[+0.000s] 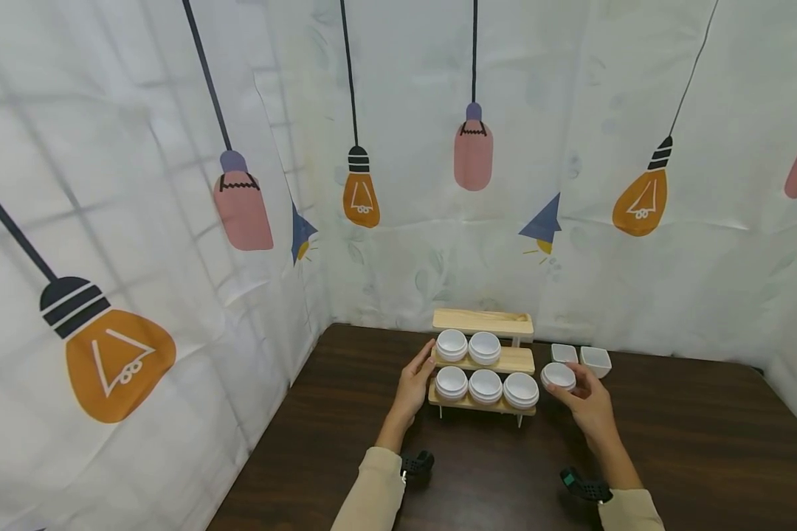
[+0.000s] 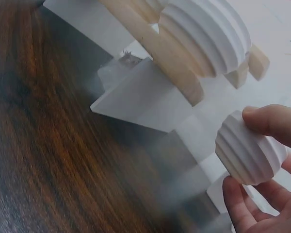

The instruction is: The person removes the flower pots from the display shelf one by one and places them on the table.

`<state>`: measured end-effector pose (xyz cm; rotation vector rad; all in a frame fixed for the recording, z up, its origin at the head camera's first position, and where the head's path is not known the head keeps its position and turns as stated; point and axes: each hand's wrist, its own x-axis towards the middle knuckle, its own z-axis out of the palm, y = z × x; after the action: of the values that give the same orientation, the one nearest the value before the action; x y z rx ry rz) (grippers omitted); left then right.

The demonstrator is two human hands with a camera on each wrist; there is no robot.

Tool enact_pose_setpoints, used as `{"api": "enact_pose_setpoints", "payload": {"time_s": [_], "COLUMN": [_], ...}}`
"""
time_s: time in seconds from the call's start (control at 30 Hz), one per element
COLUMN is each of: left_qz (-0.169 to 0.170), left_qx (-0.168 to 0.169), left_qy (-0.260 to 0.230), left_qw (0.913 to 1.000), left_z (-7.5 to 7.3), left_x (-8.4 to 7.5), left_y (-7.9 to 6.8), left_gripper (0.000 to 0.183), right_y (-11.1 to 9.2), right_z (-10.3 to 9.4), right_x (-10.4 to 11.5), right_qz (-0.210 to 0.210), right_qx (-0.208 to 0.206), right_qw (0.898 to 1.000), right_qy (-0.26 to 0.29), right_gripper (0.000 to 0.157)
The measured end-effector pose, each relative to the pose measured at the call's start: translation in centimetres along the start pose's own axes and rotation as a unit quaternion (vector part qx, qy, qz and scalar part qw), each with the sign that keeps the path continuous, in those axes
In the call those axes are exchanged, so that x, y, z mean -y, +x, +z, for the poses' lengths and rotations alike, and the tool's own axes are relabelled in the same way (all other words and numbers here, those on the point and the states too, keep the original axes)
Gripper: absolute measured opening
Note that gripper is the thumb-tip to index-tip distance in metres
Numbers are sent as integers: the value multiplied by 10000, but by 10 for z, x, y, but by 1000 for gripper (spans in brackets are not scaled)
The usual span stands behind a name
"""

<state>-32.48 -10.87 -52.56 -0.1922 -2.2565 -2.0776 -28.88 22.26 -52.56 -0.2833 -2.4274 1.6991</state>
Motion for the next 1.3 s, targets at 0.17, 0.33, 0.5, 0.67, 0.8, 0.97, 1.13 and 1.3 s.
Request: {"api": "enact_pose_setpoints", "payload": {"time_s": [0.17,0.33,0.5,0.67,0.8,0.97,1.13,1.3], "left_qz": [48,69,-17,19,67,47,28,-17], "left_qx": [11,36,24,7,-5,-15,-23,-6], "left_qy": [-24,2,-5,18,18,-3,-20,16], "left_qw": [10000,10000,10000,10000,10000,10000,10000,10000], "left_z": [0,0,1,2,2,2,0,0], "left_x": [3,4,4,3,2,3,3,4], "left_y": [0,-1,0,-1,-1,0,0,0], "left_gripper": [47,47,47,47,49,48,47,47], "right_y": [-1,0,1,0,0,2,5,5], "right_z": [-2,-3,-3,-6,-8,-9,-9,-9], "right_x": [-4,-9,-13,-18,-20,-22,-24,-25], "right_qz": [114,170,157,187,206,272,303,325], "right_qx": [174,192,67,-18,-11,15,-29,6], "right_qw": [9997,9996,9998,9998,9998,9996,9995,9993], "right_qy": [-94,-97,-64,-92,-81,-25,88,205], "right_gripper": [72,74,72,72,70,70,72,74]}}
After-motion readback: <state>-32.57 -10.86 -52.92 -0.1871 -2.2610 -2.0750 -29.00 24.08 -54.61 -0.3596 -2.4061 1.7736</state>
